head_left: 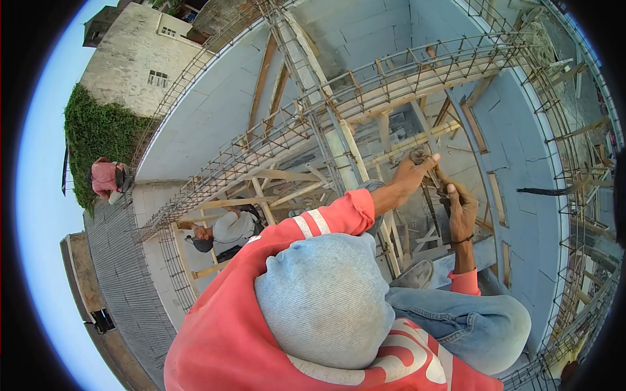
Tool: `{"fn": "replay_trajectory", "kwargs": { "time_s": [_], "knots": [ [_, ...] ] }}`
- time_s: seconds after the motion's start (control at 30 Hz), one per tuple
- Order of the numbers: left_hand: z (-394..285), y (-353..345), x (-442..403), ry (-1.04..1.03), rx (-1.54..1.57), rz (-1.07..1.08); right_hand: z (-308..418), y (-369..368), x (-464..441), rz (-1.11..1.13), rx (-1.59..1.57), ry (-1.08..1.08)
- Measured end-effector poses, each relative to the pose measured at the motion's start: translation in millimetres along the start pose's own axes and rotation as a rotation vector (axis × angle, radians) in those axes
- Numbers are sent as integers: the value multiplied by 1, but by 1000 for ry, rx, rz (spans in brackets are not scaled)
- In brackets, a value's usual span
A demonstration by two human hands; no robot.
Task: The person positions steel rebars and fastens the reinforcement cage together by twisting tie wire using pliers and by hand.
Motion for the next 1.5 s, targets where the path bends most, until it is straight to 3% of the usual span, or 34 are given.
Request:
{"fn": "replay_trajectory", "kwargs": {
  "time_s": [0.07,0.2,0.27,0.33,0.4,0.47,0.57,0.7,0.8,0.93,1.0,1.03,1.1,1.13,1.2,1.27,1.33,1.4,1.5],
  "knots": [
    [-2,4,1,75,92,9,1,6,-2,32,168,-6],
    [-2,12,9,211,275,29,-2,10,-11,121,125,-3],
    [-9,9,13,225,325,101,-9,9,-15,47,-262,-133],
    [-19,0,16,217,438,219,-26,4,-14,119,-353,-175],
    [-36,-1,14,155,419,178,-46,-15,5,399,-281,-556],
    [-43,5,8,101,398,137,-84,-22,21,286,-390,-638],
    [-49,39,-5,-113,406,-174,-108,-3,31,-184,-694,-701],
    [-44,70,-14,-295,591,-299,-132,67,30,-230,-717,-598],
    [-36,73,-5,-255,585,-444,-108,99,26,-223,-630,-528],
    [-22,49,-7,-216,584,-290,-111,142,27,-282,-468,-610],
    [-17,36,-6,-183,571,-239,-120,167,35,-214,337,-798],
    [-12,30,-5,-155,490,-217,-123,178,37,-217,333,-798],
    [-1,21,-4,-130,330,-181,-116,201,38,-186,1318,-606],
    [2,19,-2,-121,325,-180,-99,192,39,-185,1314,-616],
    [9,10,0,-69,212,-93,-19,143,26,-303,818,-138],
    [11,-3,0,-46,237,-54,16,84,12,-98,322,78],
    [8,-17,2,-27,258,-21,35,29,7,144,246,114],
    [5,-25,5,13,324,-59,41,-15,13,79,597,265],
    [10,-13,-6,-81,172,-87,11,-35,22,-21,441,188]
  ]
}}
Point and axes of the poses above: each hand's wrist, its own x-axis away from the middle knuckle, its own y-axis out of the back of the hand, z = x × y, the point moved 4 cm from there along -x, towards the middle knuckle, and after that the axes turned 4 degrees about -x, right-handed, at the moved point
